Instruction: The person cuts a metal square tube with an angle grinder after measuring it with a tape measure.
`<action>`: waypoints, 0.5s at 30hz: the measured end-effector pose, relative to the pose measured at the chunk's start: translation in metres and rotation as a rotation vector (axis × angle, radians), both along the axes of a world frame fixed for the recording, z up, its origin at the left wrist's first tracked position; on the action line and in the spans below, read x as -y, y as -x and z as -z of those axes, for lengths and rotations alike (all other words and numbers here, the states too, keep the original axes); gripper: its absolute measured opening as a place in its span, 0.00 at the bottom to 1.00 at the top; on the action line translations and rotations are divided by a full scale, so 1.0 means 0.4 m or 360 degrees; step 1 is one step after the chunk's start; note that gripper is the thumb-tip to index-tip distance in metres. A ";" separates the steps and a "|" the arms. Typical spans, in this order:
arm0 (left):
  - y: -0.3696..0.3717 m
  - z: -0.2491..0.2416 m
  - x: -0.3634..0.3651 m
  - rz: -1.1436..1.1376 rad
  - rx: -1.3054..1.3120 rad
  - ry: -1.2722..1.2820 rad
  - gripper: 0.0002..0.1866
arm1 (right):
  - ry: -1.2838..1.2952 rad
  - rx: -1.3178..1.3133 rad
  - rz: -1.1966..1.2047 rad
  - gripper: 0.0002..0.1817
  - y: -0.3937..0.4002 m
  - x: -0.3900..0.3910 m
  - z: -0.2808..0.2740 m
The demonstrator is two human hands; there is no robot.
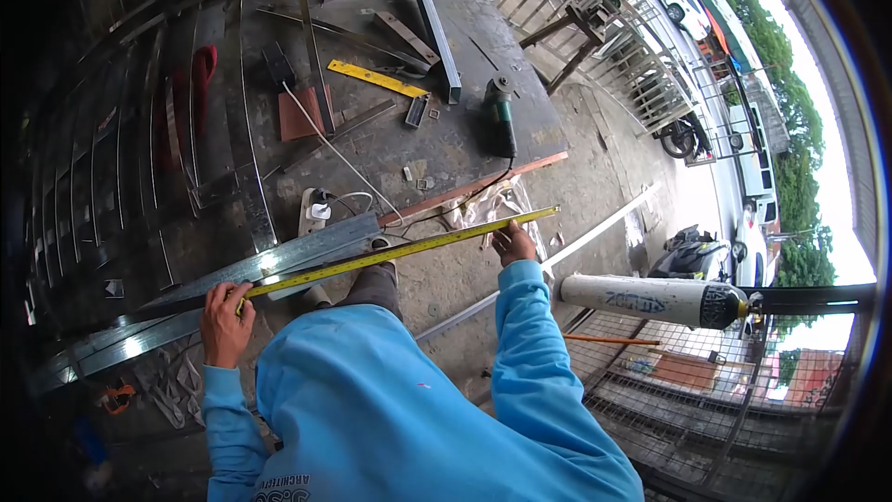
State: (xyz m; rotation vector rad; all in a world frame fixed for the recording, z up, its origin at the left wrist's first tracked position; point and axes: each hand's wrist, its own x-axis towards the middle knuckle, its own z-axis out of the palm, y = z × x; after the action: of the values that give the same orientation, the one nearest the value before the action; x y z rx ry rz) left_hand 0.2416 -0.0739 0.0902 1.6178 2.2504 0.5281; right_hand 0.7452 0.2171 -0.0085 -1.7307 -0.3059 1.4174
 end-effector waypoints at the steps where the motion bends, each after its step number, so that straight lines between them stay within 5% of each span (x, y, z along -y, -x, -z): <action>1: 0.019 0.012 0.009 -0.0017 -0.0059 -0.0021 0.14 | -0.0006 -0.0004 -0.0004 0.12 -0.010 -0.009 0.009; 10: 0.067 0.018 0.058 -0.0072 -0.0111 -0.0078 0.14 | 0.0049 0.0007 -0.0027 0.11 -0.095 -0.043 0.151; 11: 0.067 0.022 0.061 -0.0086 -0.0129 -0.0110 0.13 | -0.0472 0.0256 -0.0641 0.14 -0.181 -0.030 0.234; 13: 0.066 0.019 0.073 -0.0129 -0.0112 -0.0142 0.13 | -0.0332 -0.0048 -0.0066 0.11 -0.113 -0.094 0.125; 14: 0.064 0.012 0.077 -0.0147 -0.0075 -0.0148 0.13 | -0.0904 0.0872 -0.0693 0.10 -0.083 -0.084 0.092; 15: 0.057 0.006 0.083 -0.0184 -0.0047 -0.0194 0.12 | -0.0813 0.0099 -0.0240 0.10 -0.009 -0.112 -0.006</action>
State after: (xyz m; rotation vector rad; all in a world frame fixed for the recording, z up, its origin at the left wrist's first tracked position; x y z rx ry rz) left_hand 0.2190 -0.1069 0.0880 1.5675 2.3865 0.6879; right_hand 0.7490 0.2619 -0.0061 -1.3511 -0.7743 1.2517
